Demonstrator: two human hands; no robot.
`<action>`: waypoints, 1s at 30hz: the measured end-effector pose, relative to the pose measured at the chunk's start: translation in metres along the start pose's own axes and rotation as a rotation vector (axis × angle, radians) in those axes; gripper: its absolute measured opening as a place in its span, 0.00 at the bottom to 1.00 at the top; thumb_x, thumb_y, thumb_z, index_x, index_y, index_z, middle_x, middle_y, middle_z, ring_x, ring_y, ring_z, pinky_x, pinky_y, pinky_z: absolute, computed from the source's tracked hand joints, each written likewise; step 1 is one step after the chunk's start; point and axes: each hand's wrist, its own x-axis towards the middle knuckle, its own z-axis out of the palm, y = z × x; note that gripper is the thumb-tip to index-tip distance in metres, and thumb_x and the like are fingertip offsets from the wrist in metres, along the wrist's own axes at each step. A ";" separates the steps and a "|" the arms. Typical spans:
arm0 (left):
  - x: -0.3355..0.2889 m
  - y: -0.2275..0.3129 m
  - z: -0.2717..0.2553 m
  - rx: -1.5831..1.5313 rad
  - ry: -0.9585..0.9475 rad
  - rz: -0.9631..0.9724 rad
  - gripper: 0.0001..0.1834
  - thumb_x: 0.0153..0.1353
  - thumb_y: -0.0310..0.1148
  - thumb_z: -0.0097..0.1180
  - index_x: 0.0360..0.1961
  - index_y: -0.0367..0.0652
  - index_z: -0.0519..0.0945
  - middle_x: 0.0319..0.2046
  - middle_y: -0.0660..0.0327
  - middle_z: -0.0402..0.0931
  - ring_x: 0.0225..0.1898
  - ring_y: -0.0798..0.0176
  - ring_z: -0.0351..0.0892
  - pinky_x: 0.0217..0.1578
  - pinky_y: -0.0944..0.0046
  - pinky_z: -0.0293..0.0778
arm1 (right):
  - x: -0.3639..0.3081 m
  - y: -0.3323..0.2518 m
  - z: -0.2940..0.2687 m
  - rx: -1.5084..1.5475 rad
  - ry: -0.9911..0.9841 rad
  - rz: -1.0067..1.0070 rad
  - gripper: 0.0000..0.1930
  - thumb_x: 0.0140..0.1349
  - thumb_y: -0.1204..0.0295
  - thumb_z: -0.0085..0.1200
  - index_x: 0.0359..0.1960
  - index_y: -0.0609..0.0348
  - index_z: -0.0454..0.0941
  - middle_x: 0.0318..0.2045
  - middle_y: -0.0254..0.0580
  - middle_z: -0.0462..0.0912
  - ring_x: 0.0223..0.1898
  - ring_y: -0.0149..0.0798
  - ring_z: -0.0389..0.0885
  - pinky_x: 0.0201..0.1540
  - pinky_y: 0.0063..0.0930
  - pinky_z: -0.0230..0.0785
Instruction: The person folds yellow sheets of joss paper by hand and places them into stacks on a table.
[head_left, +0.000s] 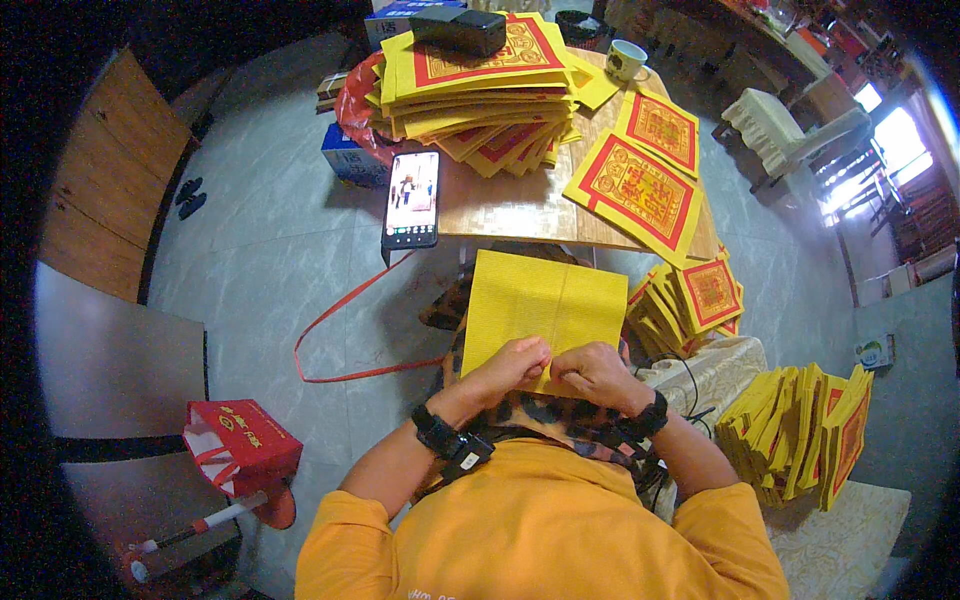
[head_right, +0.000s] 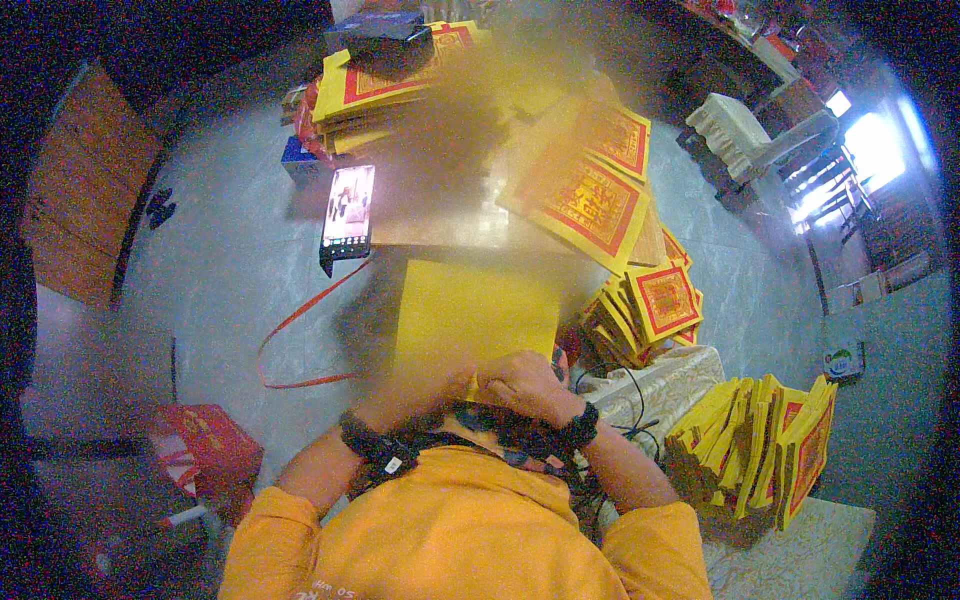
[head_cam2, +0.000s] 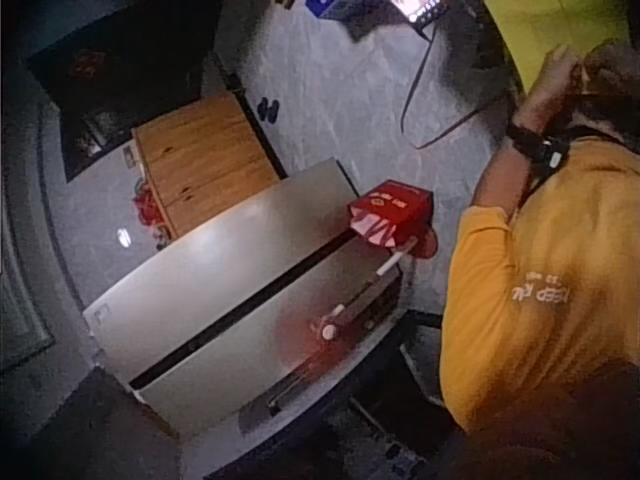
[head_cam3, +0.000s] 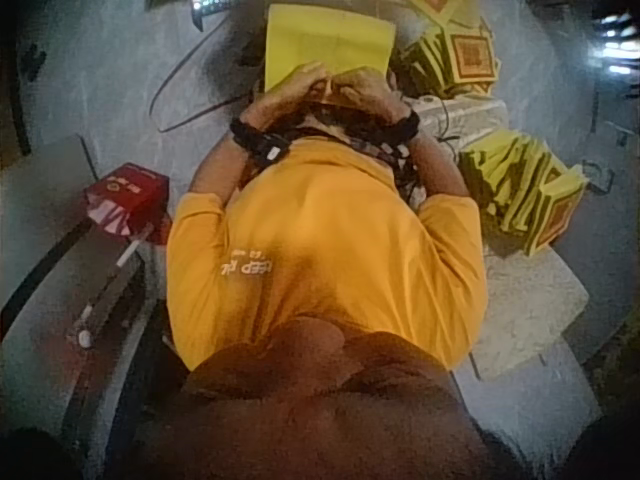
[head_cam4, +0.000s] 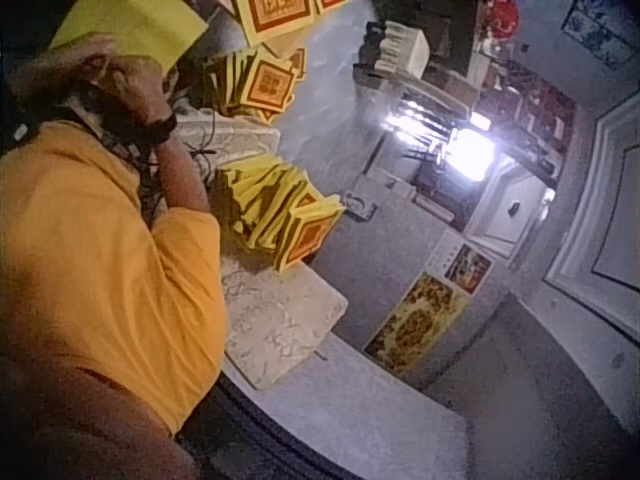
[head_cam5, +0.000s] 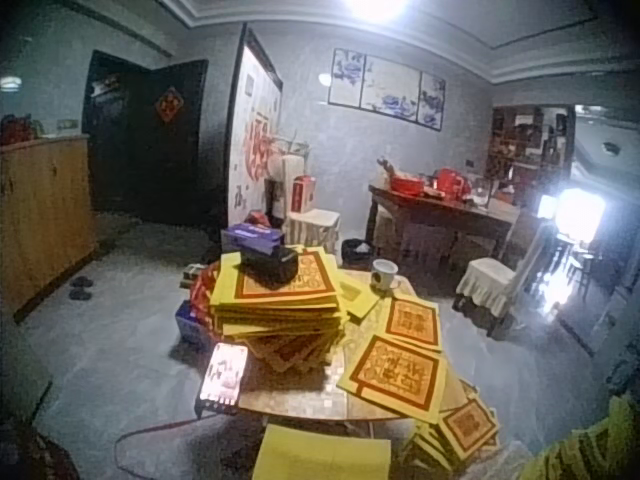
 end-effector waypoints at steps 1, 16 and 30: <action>0.000 0.000 -0.001 0.019 -0.021 0.008 0.13 0.70 0.41 0.42 0.28 0.49 0.69 0.20 0.74 0.59 0.20 0.77 0.54 0.20 0.75 0.51 | -0.002 -0.003 -0.002 0.015 -0.039 0.011 0.12 0.57 0.62 0.50 0.39 0.46 0.83 0.29 0.47 0.82 0.32 0.56 0.80 0.37 0.47 0.73; -0.019 0.024 -0.034 -0.007 -0.190 -0.144 0.12 0.68 0.42 0.45 0.30 0.48 0.72 0.21 0.73 0.64 0.20 0.78 0.58 0.19 0.76 0.53 | 0.037 0.003 -0.016 0.024 0.082 -0.148 0.13 0.57 0.79 0.56 0.45 0.58 0.79 0.42 0.45 0.81 0.41 0.50 0.81 0.41 0.34 0.74; -0.091 0.034 -0.046 0.085 -0.278 -0.282 0.15 0.69 0.40 0.50 0.36 0.40 0.81 0.35 0.64 0.81 0.27 0.76 0.71 0.30 0.75 0.69 | 0.034 0.009 -0.002 0.457 0.280 0.124 0.08 0.63 0.70 0.54 0.36 0.64 0.80 0.30 0.41 0.82 0.32 0.34 0.80 0.37 0.25 0.71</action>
